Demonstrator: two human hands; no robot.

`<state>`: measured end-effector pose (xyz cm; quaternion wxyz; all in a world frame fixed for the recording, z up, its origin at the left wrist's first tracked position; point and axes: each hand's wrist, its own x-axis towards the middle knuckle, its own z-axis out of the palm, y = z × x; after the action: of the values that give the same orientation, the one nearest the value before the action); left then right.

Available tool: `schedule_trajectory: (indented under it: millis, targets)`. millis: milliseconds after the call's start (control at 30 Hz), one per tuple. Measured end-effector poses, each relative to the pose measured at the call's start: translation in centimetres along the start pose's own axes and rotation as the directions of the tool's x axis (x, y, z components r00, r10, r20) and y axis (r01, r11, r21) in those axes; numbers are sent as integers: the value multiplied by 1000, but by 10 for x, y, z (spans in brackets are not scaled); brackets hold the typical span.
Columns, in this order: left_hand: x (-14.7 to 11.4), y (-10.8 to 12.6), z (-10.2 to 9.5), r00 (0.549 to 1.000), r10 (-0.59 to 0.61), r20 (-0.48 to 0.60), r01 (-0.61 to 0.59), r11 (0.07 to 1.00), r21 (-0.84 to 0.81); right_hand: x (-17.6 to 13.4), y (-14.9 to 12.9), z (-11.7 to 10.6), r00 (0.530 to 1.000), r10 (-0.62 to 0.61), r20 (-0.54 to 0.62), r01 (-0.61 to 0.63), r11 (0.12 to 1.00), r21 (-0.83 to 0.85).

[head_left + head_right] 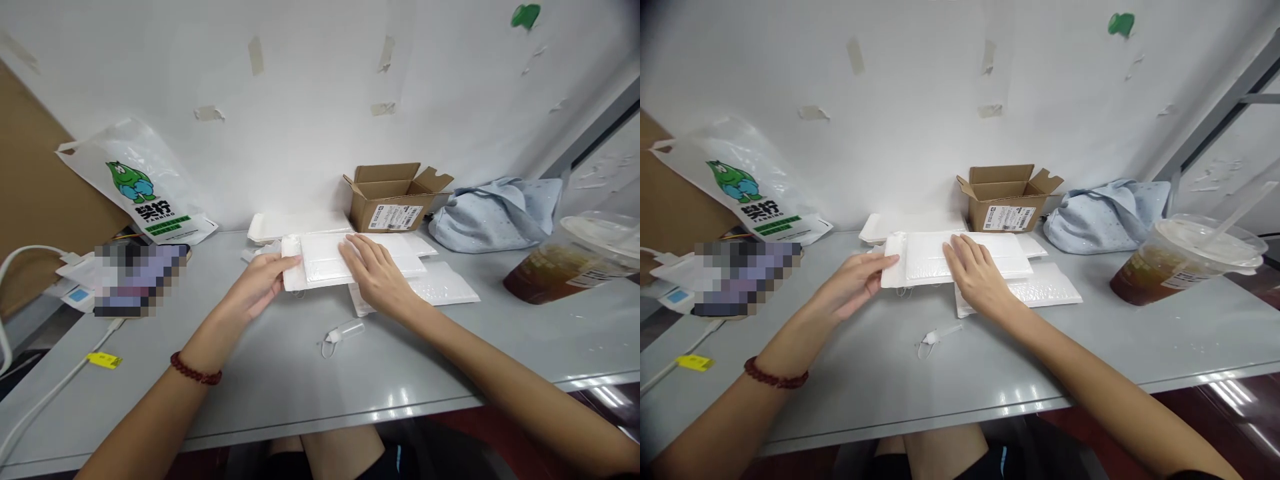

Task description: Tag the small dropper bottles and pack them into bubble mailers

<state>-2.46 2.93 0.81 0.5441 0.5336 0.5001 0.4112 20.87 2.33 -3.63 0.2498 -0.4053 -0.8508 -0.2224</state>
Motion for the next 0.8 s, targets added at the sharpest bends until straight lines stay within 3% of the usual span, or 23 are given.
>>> schedule_trajectory:
  millis: [100, 233, 333, 467, 700, 800]
  targets:
    - [0, -2, 1, 990, -110, 85, 118, 989, -92, 1, -8, -9, 999, -26, 30, 25, 999, 34]
    - [-5, -2, 8, 979, -101, 174, 109, 993, -34, 2, -16, -21, 983, -77, 165, 60, 993, 101]
    - [-8, -3, 12, 972, -78, 224, 71, 997, 39, 1, -17, -21, 981, -54, 188, 25, 987, 157]
    - [-7, -6, 15, 974, -26, 227, 18, 999, 35, 1, -12, -17, 991, -51, 121, 22, 973, 229]
    - [-3, -13, 14, 992, -47, 120, 47, 999, 6, 3, -2, -16, 999, -29, -42, 37, 977, 210]
    - [-3, -11, 15, 990, -43, 131, 40, 999, 20, 3, 2, -16, 996, 25, -90, -4, 974, 227]
